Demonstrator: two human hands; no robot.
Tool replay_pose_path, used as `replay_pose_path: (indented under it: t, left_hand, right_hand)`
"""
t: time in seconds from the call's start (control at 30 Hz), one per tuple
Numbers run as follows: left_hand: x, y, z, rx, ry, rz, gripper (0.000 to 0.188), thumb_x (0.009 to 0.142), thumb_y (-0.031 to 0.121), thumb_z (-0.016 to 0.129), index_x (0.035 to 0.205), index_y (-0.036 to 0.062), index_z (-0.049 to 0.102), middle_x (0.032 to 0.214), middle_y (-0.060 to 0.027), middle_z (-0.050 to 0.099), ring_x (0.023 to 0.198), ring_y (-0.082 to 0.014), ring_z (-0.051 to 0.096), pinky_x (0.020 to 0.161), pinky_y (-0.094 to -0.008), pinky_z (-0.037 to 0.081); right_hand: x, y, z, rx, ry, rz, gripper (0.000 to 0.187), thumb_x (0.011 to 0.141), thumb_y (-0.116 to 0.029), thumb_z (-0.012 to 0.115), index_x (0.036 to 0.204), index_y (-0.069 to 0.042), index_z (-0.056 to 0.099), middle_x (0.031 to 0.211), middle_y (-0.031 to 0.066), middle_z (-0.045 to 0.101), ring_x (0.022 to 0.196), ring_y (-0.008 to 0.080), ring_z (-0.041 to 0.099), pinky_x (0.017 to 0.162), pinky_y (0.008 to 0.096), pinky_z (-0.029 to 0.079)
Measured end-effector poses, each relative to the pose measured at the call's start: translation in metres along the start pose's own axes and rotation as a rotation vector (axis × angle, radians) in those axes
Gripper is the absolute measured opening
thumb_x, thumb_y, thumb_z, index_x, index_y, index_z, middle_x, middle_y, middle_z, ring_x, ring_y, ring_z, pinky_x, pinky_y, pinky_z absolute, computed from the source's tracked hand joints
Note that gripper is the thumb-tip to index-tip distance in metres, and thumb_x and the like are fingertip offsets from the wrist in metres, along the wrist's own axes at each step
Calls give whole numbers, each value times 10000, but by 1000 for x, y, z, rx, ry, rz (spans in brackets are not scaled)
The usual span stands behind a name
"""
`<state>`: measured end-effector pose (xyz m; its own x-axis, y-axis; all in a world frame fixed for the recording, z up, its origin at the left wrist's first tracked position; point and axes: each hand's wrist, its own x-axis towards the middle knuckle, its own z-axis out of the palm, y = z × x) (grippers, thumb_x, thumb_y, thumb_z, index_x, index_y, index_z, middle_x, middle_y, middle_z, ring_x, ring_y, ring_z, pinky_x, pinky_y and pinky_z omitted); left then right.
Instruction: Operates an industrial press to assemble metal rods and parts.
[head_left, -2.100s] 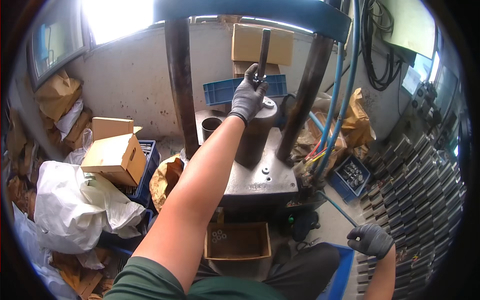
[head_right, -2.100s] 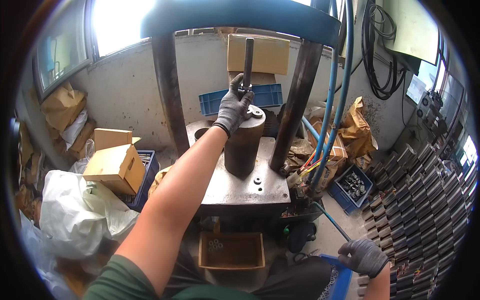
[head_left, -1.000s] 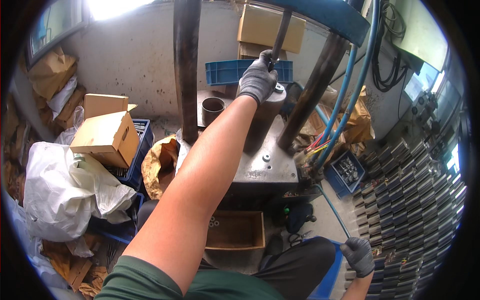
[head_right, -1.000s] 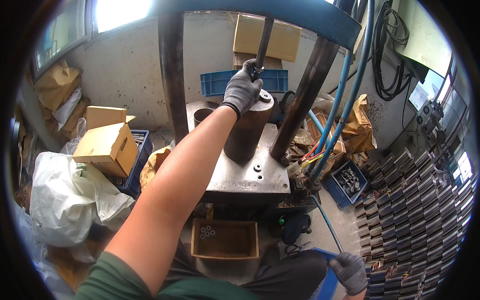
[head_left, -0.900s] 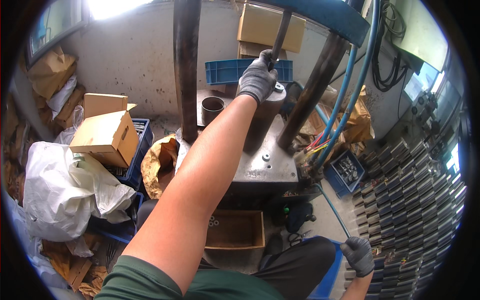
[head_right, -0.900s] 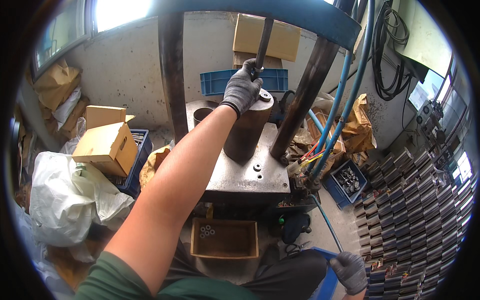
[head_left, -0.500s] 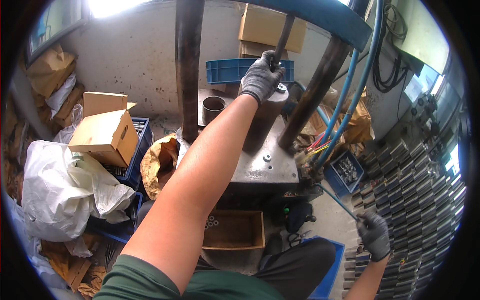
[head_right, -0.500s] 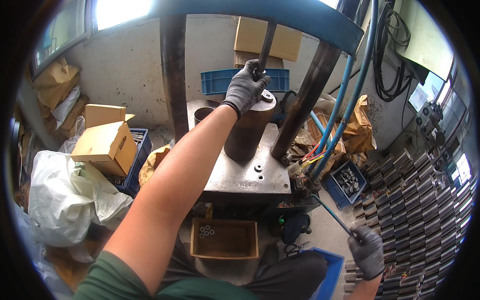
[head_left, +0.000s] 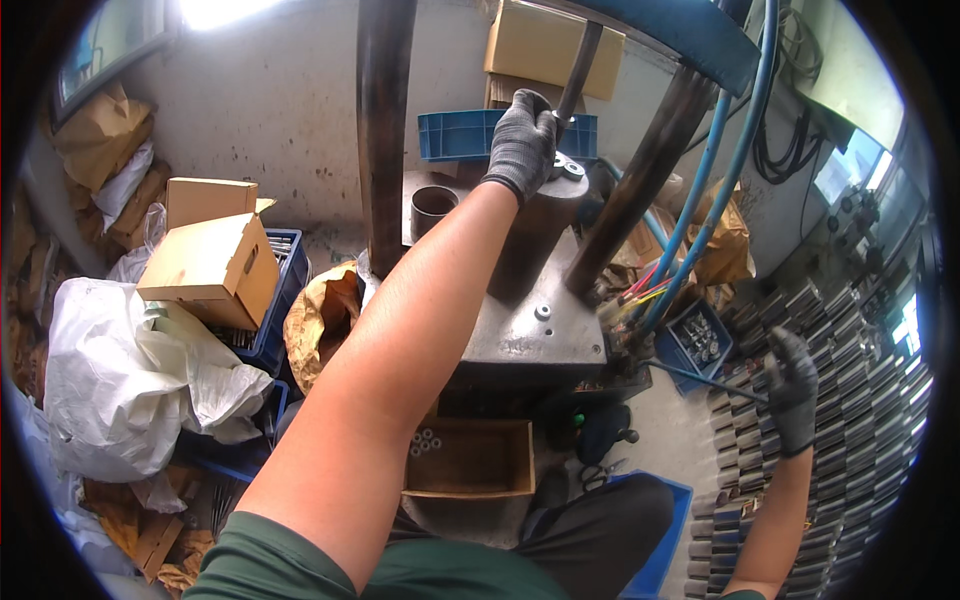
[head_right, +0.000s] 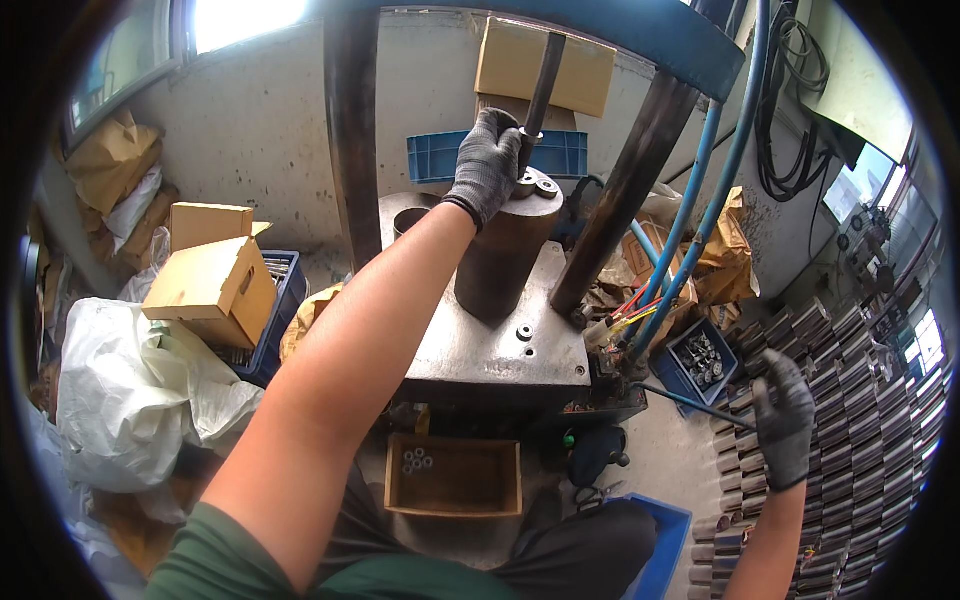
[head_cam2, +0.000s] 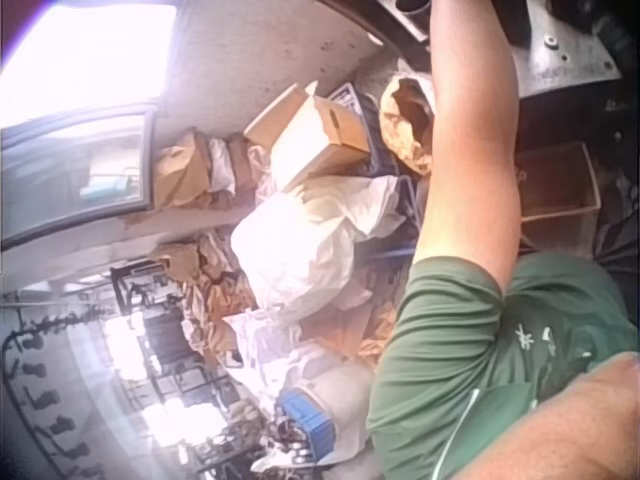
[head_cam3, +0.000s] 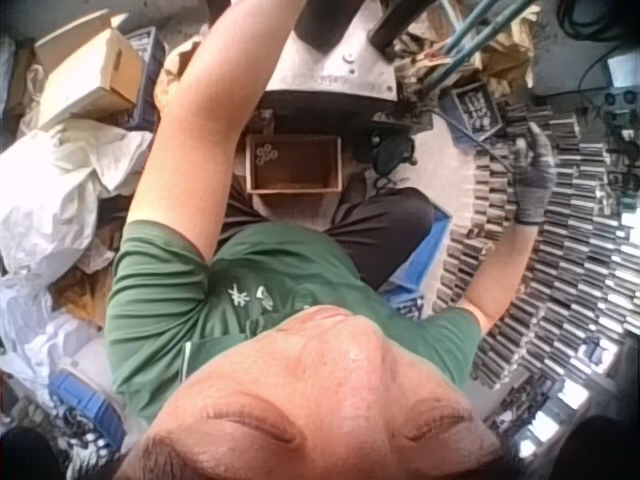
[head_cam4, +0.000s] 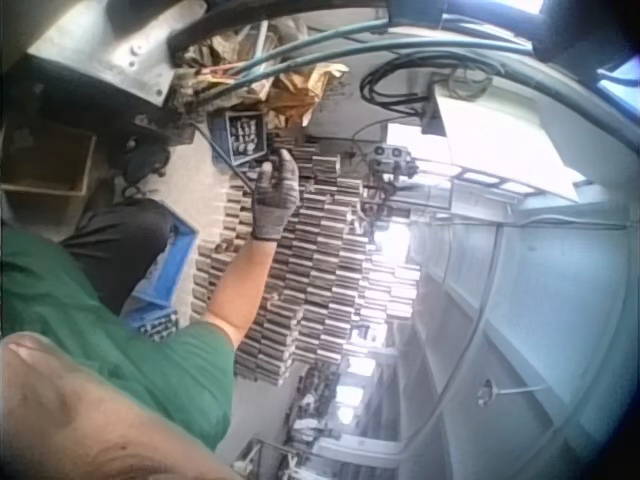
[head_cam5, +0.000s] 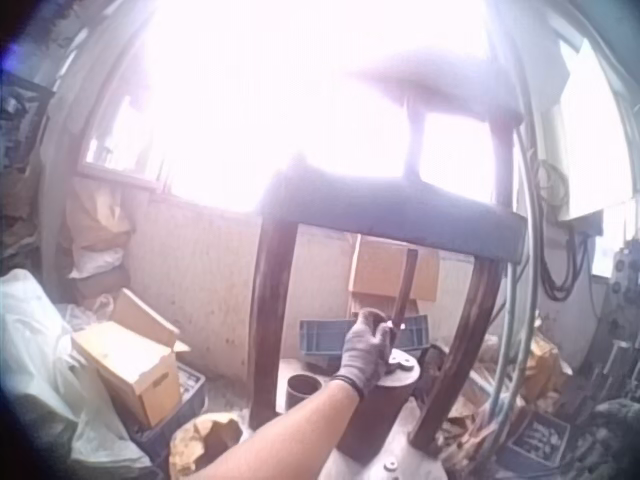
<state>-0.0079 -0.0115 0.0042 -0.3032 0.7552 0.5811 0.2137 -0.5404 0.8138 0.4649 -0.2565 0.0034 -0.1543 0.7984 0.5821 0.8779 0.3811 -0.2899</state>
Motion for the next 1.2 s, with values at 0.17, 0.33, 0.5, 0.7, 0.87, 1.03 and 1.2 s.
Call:
replay_pose_path:
  t: [0.17, 0.33, 0.5, 0.7, 0.87, 1.03, 1.2]
  left_hand:
    - [3, 4, 0, -49, -187, -106, 279, 1119, 305, 589, 1285, 88, 650, 981, -48, 702, 865, -122, 660, 723, -296, 572]
    - [4, -1, 1, -257, -259, -232, 297, 1121, 334, 596, 1291, 95, 651, 944, -31, 660, 796, -98, 599, 676, -265, 576]
    - [11, -7, 0, -224, -267, -185, 258, 1128, 259, 572, 1272, 63, 659, 905, -45, 685, 800, -104, 636, 729, -258, 554]
    - [13, -10, -1, -286, -263, -212, 255, 1122, 207, 553, 1293, 48, 658, 954, -72, 718, 850, -143, 698, 754, -270, 598]
    - [16, -11, -3, -309, -278, -216, 265, 1125, 203, 536, 1288, 42, 669, 978, -76, 734, 859, -146, 704, 766, -277, 600]
    - [17, -12, -5, -299, -296, -225, 279, 1128, 195, 501, 1272, 38, 682, 1000, -77, 747, 884, -143, 718, 803, -284, 601]
    - [16, -13, -6, -257, -279, -184, 285, 1128, 182, 485, 1260, 33, 688, 1016, -81, 756, 886, -138, 720, 795, -277, 602]
  right_hand:
    - [-112, -49, -20, 6, -676, 271, 215, 832, -50, 758, 1043, -30, 793, 945, 206, 770, 836, 347, 774, 786, 409, 615]
    - [-151, -58, 0, -181, -803, 146, 258, 852, -292, 814, 945, -52, 791, 883, 195, 752, 825, 404, 740, 744, 472, 597]
    - [-128, -60, -8, -146, -755, 288, 216, 868, -256, 804, 959, -60, 814, 875, 199, 756, 810, 389, 754, 748, 446, 605]
    - [-109, -65, -13, -41, -597, 290, 222, 867, -144, 776, 1065, -54, 821, 960, 185, 781, 846, 352, 774, 799, 409, 626]
    - [-116, -66, -13, -144, -795, 218, 217, 874, -118, 765, 1068, -35, 814, 990, 191, 785, 907, 356, 777, 835, 414, 623]
    - [-117, -64, -12, -17, -640, 318, 221, 898, -132, 743, 1092, -47, 806, 1033, 197, 780, 958, 377, 763, 864, 433, 611]
    - [-116, -61, -14, -79, -713, 200, 226, 912, -119, 732, 1112, -38, 800, 1055, 202, 779, 963, 383, 764, 874, 441, 609]
